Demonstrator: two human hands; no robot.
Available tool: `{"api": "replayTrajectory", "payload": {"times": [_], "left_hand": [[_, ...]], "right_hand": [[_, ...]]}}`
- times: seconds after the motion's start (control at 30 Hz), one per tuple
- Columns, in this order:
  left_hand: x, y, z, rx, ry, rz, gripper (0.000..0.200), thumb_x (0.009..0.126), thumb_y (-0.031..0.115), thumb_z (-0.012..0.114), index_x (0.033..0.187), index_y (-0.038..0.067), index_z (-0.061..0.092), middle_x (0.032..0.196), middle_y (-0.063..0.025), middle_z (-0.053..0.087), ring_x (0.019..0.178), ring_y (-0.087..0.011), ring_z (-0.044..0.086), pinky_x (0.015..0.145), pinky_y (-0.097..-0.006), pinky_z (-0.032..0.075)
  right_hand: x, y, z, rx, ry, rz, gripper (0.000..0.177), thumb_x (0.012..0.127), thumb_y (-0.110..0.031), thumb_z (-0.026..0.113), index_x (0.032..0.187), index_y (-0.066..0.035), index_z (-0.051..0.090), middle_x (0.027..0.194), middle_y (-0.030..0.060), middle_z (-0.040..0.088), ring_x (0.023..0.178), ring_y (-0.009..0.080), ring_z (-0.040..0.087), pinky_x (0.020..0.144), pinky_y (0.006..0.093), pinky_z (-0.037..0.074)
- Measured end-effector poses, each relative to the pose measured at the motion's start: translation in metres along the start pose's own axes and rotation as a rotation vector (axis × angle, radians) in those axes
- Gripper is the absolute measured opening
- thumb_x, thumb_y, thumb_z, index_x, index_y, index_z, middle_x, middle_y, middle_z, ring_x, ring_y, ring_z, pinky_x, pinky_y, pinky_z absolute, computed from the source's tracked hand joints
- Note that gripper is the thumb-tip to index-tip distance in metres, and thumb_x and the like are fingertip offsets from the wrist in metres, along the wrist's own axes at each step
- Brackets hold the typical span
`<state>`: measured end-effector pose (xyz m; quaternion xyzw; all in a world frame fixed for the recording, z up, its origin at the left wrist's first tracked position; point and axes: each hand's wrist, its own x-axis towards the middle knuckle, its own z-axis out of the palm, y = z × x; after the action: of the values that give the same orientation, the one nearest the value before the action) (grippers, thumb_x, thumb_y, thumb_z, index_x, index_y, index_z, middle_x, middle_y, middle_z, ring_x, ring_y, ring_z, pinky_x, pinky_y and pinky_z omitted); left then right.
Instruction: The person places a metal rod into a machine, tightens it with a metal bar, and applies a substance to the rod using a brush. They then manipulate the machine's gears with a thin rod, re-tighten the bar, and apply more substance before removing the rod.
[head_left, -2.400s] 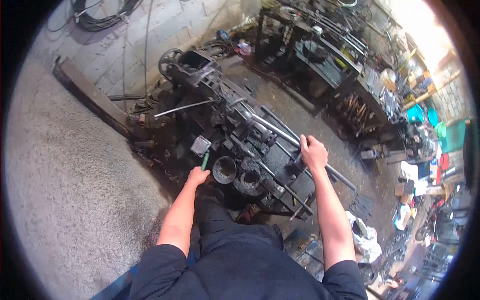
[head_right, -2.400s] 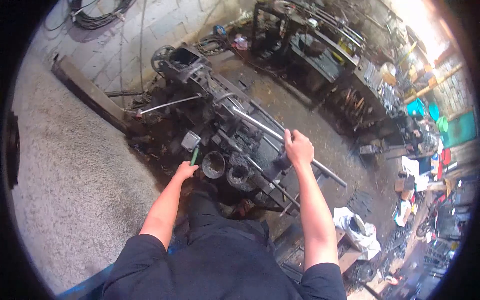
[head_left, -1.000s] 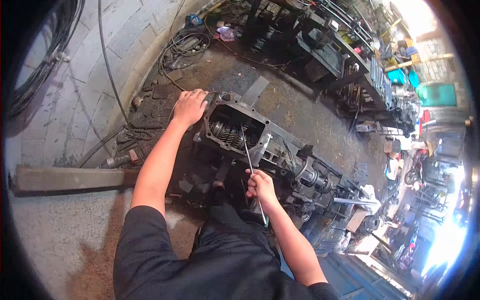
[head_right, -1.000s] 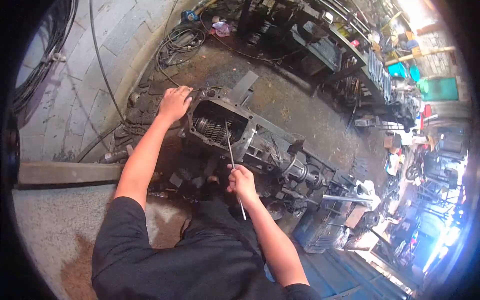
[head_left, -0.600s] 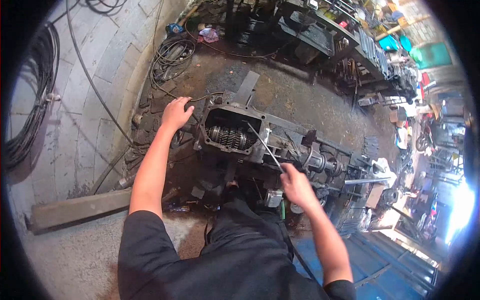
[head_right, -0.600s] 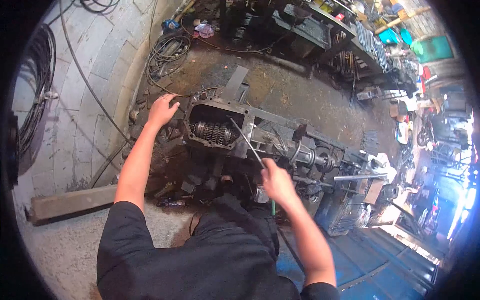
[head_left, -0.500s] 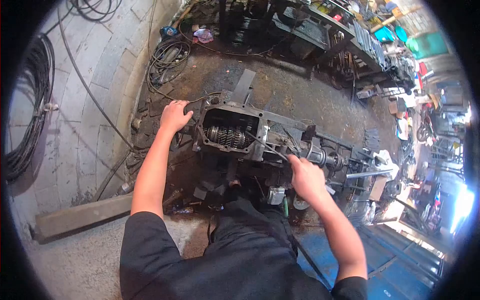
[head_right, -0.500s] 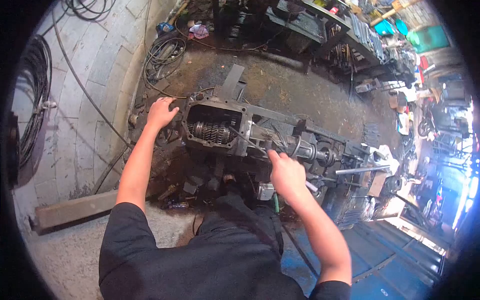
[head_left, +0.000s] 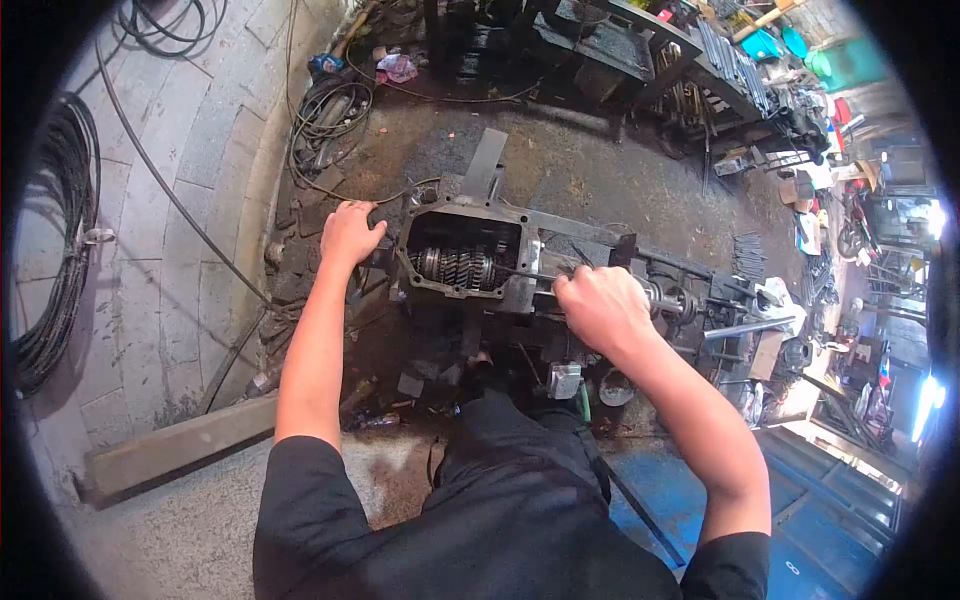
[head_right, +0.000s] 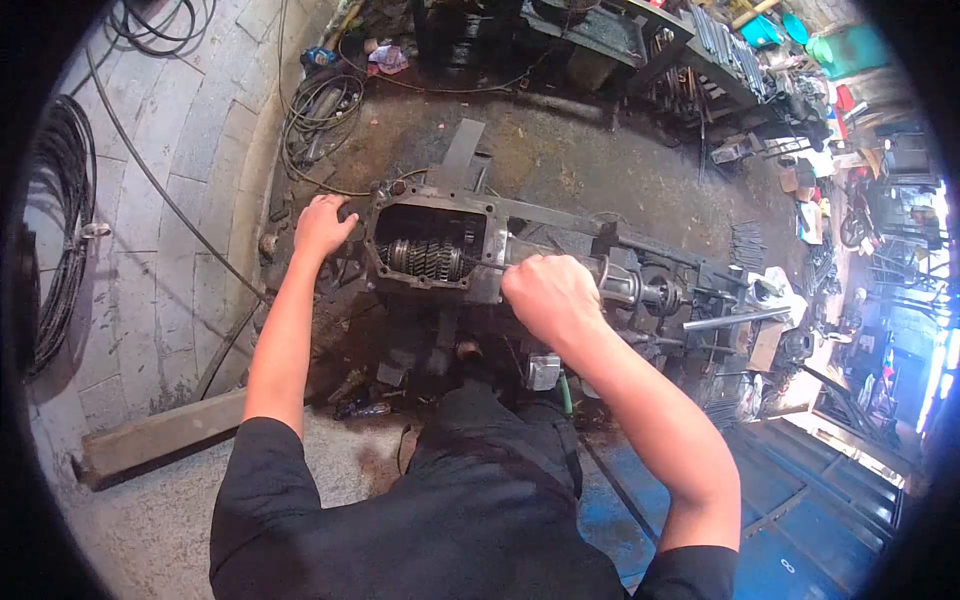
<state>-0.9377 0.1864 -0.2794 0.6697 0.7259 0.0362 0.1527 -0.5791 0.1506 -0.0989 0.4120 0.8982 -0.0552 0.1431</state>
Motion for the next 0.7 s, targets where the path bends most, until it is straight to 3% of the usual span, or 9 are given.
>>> {"api": "replayTrajectory", "payload": {"times": [0.2,0.27,0.33,0.47,0.57,0.63,0.7], "left_hand": [[0.003,-0.004,0.003,0.002,-0.013,0.006,0.048,0.082,0.035,0.068,0.119,0.006,0.066,0.122,-0.0130,0.065,0.122,-0.0296,0.054,0.101,-0.0434,0.044],[0.002,-0.001,0.000,-0.008,-0.019,-0.001,0.048,0.081,0.035,0.068,0.119,0.006,0.066,0.122,-0.0131,0.065,0.122,-0.0296,0.054,0.101,-0.0429,0.044],[0.003,-0.001,0.000,-0.008,-0.029,0.012,0.048,0.081,0.035,0.068,0.119,0.005,0.066,0.123,-0.0133,0.065,0.122,-0.0297,0.054,0.101,-0.0424,0.044],[-0.002,0.000,0.003,-0.024,-0.014,0.005,0.046,0.082,0.034,0.066,0.118,0.005,0.066,0.123,-0.0132,0.065,0.122,-0.0300,0.054,0.102,-0.0407,0.045],[-0.010,-0.008,0.012,-0.058,0.042,-0.012,0.044,0.084,0.032,0.064,0.118,0.005,0.066,0.123,-0.0125,0.065,0.123,-0.0298,0.054,0.103,-0.0405,0.044],[-0.023,-0.010,0.019,-0.110,0.228,0.075,0.038,0.085,0.028,0.063,0.115,0.005,0.066,0.122,-0.0111,0.065,0.125,-0.0295,0.052,0.105,-0.0408,0.043],[-0.039,-0.011,0.025,-0.119,0.312,0.099,0.035,0.085,0.025,0.062,0.114,0.006,0.066,0.122,-0.0109,0.064,0.126,-0.0298,0.052,0.106,-0.0410,0.042]], "right_hand": [[0.023,0.004,-0.008,-0.098,-0.013,-0.055,0.009,0.072,-0.013,0.064,0.068,-0.009,0.071,0.071,0.0122,0.070,0.067,0.0270,0.072,0.054,0.0379,0.057],[0.035,0.002,-0.011,-0.150,0.049,-0.029,0.009,0.072,-0.013,0.065,0.067,-0.011,0.072,0.072,0.0093,0.071,0.067,0.0258,0.072,0.053,0.0369,0.056],[0.034,0.025,-0.003,-0.091,0.018,0.123,0.007,0.073,-0.017,0.067,0.074,-0.018,0.073,0.071,0.0073,0.070,0.069,0.0254,0.072,0.056,0.0388,0.057],[0.032,0.047,0.008,-0.107,-0.066,0.098,0.007,0.073,-0.018,0.067,0.075,-0.020,0.073,0.071,0.0056,0.071,0.070,0.0252,0.072,0.057,0.0387,0.057],[0.037,0.037,0.008,-0.147,-0.051,0.044,0.007,0.073,-0.018,0.067,0.075,-0.021,0.073,0.071,0.0056,0.070,0.070,0.0250,0.072,0.055,0.0380,0.056],[0.042,0.041,0.009,-0.196,-0.031,-0.012,0.007,0.073,-0.018,0.067,0.075,-0.022,0.073,0.071,0.0060,0.070,0.070,0.0249,0.072,0.054,0.0379,0.055],[0.038,0.053,0.013,-0.042,-0.011,0.147,0.008,0.074,-0.024,0.067,0.078,-0.022,0.074,0.073,0.0070,0.071,0.072,0.0273,0.071,0.060,0.0403,0.056]]}}
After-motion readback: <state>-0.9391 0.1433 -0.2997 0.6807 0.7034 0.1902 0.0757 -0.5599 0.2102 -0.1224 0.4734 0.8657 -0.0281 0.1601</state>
